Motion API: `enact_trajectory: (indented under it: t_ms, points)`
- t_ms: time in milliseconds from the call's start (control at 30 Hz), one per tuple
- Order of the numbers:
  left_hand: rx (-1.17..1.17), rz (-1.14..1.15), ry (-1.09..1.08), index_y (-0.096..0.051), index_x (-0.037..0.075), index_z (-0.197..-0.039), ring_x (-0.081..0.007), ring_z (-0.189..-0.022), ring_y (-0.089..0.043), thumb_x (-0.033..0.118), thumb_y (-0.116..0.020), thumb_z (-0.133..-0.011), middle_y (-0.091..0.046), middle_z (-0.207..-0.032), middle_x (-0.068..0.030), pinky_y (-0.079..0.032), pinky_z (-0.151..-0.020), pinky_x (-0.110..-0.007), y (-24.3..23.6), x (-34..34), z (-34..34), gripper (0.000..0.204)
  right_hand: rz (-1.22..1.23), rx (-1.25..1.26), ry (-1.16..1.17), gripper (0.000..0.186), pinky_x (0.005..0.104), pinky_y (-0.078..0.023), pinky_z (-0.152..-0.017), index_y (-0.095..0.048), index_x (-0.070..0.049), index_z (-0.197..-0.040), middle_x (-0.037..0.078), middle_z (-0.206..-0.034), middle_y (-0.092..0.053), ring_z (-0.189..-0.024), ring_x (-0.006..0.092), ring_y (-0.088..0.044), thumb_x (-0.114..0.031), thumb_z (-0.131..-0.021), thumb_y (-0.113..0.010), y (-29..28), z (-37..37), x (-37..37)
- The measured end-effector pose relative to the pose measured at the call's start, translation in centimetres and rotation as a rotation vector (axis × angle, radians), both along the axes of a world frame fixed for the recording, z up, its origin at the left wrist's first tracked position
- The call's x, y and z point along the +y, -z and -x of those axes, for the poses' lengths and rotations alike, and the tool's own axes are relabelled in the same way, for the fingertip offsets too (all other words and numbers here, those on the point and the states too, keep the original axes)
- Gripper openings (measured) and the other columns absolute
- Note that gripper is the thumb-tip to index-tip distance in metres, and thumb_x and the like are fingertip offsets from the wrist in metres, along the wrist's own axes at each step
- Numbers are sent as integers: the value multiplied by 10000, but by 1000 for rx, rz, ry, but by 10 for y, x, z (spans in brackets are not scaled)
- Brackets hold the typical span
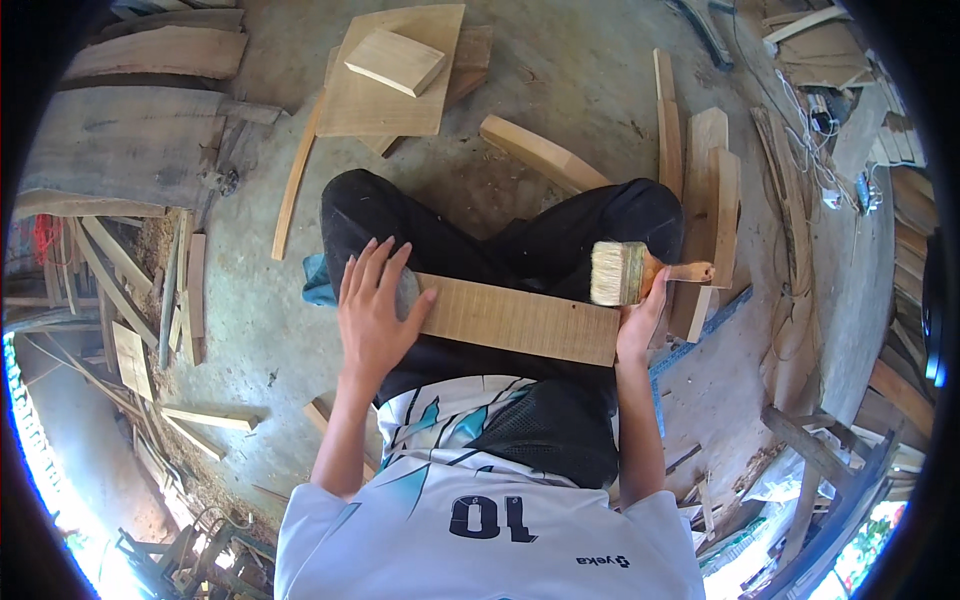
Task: Sanding, chiseling, and applying a finish to wood pieces while sitting on the floor.
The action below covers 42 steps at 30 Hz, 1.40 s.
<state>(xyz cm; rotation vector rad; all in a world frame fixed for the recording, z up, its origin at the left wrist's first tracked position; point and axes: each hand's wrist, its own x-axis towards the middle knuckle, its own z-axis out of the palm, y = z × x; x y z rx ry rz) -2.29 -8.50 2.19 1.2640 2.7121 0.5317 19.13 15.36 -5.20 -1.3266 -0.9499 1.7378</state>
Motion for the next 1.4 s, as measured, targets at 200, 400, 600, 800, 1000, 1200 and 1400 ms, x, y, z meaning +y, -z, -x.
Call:
enact_trajectory:
  t_ms: [200,400,600,800,1000,1200,1400]
  points:
    - [-169,-202,253,-566,22,-1272,-392,-1320,-414,475,-649,-839,-499,-1354,-212,-288,-1119,-509,9,76,-60,632,15,147,-37,652,370,-423,-1025,-388,-30,-1396,92,-1295,-516,-1186,195,-533,-543,-996,-432,10,-6,9]
    - [-292,-244,581,-545,18,-1288,-368,-1336,-404,481,-648,-827,-500,-1342,-208,-246,-1157,-505,13,101,-106,661,9,127,-100,596,360,-438,-1002,-496,-28,-1303,99,-1224,-581,-1103,206,-588,-536,-1018,-365,0,-1,4]
    - [-207,-134,284,-555,119,-1325,-315,-1339,-427,362,-697,-798,-512,-1377,-136,-218,-1163,-507,-4,32,-43,598,-69,-127,-25,717,382,-497,-946,-363,-13,-1427,126,-1370,-463,-1203,244,-541,-566,-978,-446,0,6,1]
    - [-12,17,-103,-558,64,-1310,-346,-1335,-423,390,-698,-809,-516,-1366,-164,-244,-1141,-523,-1,-27,5,614,-29,-52,-49,666,364,-518,-900,-416,-22,-1377,101,-1270,-540,-1121,221,-595,-558,-984,-442,-1,2,6]
    - [-200,-179,182,-555,-1,-1265,-389,-1342,-383,515,-672,-805,-485,-1350,-223,-248,-1142,-514,7,52,-44,700,-60,-29,-74,656,380,-490,-945,-395,-32,-1400,104,-1305,-527,-1126,223,-588,-548,-997,-417,5,-4,14]
    - [-284,-360,564,-574,6,-1217,-404,-1331,-393,563,-607,-841,-491,-1336,-236,-235,-1157,-513,27,117,-104,673,-67,4,-176,618,360,-448,-1004,-503,-11,-1313,111,-1259,-579,-1147,241,-573,-524,-1032,-304,2,-2,14]
    - [-208,-270,361,-586,79,-1240,-336,-1341,-418,501,-662,-823,-535,-1322,-173,-212,-1163,-516,20,53,-46,598,-70,-48,-64,694,386,-501,-932,-355,-52,-1429,123,-1327,-511,-1176,261,-566,-581,-985,-409,11,9,9]
